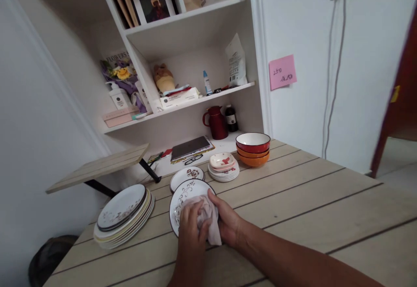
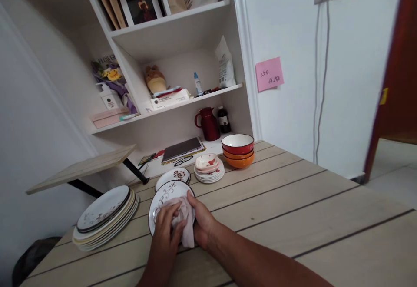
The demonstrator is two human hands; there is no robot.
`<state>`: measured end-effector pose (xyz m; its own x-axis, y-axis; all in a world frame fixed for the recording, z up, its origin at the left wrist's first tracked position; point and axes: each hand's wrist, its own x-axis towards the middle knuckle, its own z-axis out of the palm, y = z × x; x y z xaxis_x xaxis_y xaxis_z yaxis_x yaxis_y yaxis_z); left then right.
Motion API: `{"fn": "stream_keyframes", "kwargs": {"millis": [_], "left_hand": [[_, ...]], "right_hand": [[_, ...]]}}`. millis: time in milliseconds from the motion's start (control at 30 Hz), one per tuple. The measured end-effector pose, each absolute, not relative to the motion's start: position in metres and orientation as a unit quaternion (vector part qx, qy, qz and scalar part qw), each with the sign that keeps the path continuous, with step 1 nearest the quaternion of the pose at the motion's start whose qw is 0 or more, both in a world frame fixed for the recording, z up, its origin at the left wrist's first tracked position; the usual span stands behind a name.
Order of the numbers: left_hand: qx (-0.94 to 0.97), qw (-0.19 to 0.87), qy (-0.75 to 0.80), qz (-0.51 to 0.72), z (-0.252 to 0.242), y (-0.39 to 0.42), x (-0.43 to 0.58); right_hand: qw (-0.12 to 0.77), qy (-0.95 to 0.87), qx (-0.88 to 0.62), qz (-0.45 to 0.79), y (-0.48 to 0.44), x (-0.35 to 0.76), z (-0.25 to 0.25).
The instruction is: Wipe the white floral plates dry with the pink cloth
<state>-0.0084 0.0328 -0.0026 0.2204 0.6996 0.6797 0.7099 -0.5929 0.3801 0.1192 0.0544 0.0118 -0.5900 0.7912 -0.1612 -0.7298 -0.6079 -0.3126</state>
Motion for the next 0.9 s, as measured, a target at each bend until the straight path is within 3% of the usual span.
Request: {"fn": "stream_keyframes", "kwargs": {"millis": [300,667,900], "left_hand": [[-0.766,0.149,-0.474,-0.407,0.001,0.031,-0.013],[-0.774,0.051,-0.494,-0.393,0.003,0.035,-0.025],[-0.718,0.154,-0.539,-0.412,0.006,0.033,-0.02]], "right_hand": [[0.426,-0.109,-0.095,0.893,0.054,0.12,0.013],[0.45,-0.143,-0.1,0.876,0.051,0.12,0.014],[0.434,-0.174,-0.122,0.875,0.051,0.118,0.015]]}}
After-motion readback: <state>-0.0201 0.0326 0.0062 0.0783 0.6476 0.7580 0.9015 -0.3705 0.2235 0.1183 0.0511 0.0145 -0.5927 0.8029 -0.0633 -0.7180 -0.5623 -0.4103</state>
